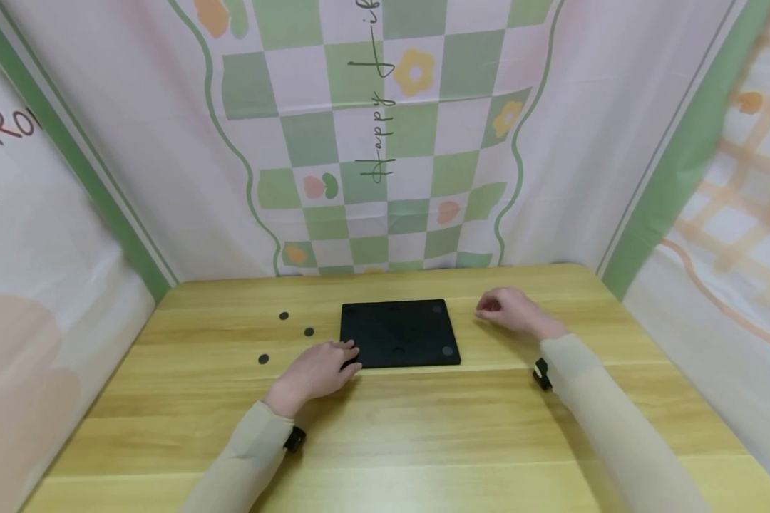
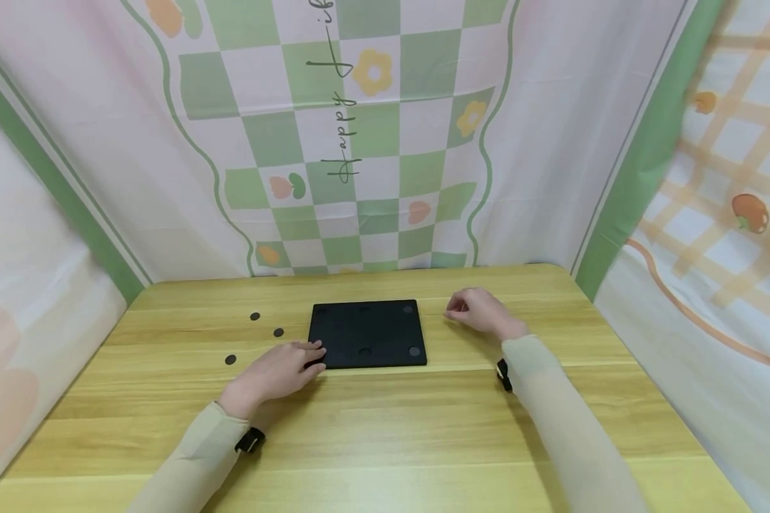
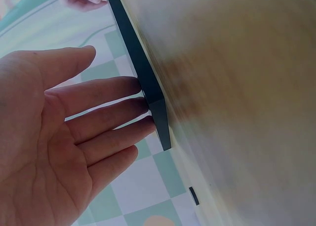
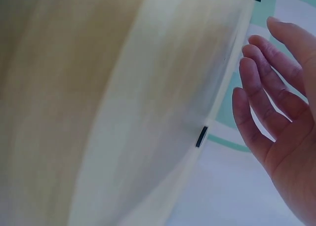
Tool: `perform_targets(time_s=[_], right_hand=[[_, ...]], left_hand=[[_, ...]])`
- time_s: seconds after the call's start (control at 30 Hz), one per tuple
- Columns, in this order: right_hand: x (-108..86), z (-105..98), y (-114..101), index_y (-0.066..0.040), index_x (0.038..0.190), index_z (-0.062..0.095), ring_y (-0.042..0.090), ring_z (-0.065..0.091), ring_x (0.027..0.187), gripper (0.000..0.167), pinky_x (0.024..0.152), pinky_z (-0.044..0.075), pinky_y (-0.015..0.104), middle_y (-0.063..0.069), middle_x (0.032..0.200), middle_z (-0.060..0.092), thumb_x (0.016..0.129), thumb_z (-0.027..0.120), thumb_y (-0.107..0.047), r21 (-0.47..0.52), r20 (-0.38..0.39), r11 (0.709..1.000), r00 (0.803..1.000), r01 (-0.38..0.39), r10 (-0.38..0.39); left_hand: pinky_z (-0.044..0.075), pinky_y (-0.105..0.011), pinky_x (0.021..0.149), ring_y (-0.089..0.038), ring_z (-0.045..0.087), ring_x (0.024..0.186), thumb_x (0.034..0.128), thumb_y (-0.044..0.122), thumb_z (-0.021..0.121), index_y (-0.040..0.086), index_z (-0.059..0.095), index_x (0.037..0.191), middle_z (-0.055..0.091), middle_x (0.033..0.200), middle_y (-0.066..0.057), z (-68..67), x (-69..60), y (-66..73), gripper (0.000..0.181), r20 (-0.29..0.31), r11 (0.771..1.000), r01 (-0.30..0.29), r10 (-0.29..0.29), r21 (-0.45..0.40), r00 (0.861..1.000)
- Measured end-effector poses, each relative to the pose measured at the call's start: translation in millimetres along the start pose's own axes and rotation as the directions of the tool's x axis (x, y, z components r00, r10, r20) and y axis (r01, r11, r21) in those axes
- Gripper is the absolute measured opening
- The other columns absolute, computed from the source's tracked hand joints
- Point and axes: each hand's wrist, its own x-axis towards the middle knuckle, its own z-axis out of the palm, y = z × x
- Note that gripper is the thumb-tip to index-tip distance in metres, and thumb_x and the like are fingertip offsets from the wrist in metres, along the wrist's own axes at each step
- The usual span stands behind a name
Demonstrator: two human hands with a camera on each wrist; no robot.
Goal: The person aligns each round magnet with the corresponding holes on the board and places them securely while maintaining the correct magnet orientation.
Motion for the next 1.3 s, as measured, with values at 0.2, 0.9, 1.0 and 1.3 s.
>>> perform_targets(time_s=[0.2, 0.9, 1.0, 1.3], right_hand=[[-6.2, -2.1, 10.6, -0.008, 0.088, 0.072, 0.012, 0.061, 0.074, 0.010, 0.072, 0.052, 0.034, 0.000, 0.080, 0.068, 0.087, 0.070, -0.018, -0.012, -0.029, 1.000, 1.000, -0.010, 0.009], [-19.8, -13.3, 30.9, -0.004, 0.095, 0.071, 0.022, 0.065, 0.083, 0.018, 0.080, 0.054, 0.044, 0.009, 0.089, 0.070, 0.088, 0.068, -0.020, 0.015, -0.042, 0.997, 0.996, -0.077, 0.078], [-20.0, -13.6, 35.5, -0.005, 0.096, 0.071, 0.021, 0.064, 0.083, 0.019, 0.079, 0.053, 0.043, 0.008, 0.090, 0.070, 0.089, 0.067, -0.022, 0.010, -0.041, 0.995, 0.994, -0.100, 0.101], [-21.9, -15.2, 42.5, -0.004, 0.096, 0.071, 0.015, 0.061, 0.076, 0.019, 0.071, 0.052, 0.033, 0.005, 0.085, 0.068, 0.089, 0.067, -0.022, 0.007, -0.057, 0.994, 0.992, -0.110, 0.110]], left_hand=[[0.042, -0.045, 0.104, -0.029, 0.050, 0.127, 0.0994, 0.035, 0.048, 0.006, 0.060, 0.129, 0.053, 0.137, -0.013, 1.6, 0.2, -1.1, 0.043, -0.022, 1.000, -0.004, 0.004, -0.005, 1.000], [0.042, -0.046, 0.104, -0.031, 0.051, 0.126, 0.0991, 0.034, 0.049, 0.005, 0.060, 0.128, 0.054, 0.136, -0.014, 2.0, 0.7, -1.2, 0.042, -0.030, 1.000, -0.013, 0.013, -0.008, 0.999], [0.042, -0.046, 0.105, -0.031, 0.050, 0.127, 0.0994, 0.035, 0.048, 0.006, 0.060, 0.128, 0.053, 0.137, -0.014, 2.2, 0.8, -1.5, 0.043, -0.027, 1.000, -0.010, 0.010, -0.006, 1.000], [0.041, -0.045, 0.105, -0.030, 0.049, 0.129, 0.0996, 0.035, 0.047, 0.008, 0.059, 0.129, 0.052, 0.138, -0.012, 3.2, 1.3, -2.3, 0.042, -0.009, 1.000, -0.008, 0.008, 0.009, 1.000]])
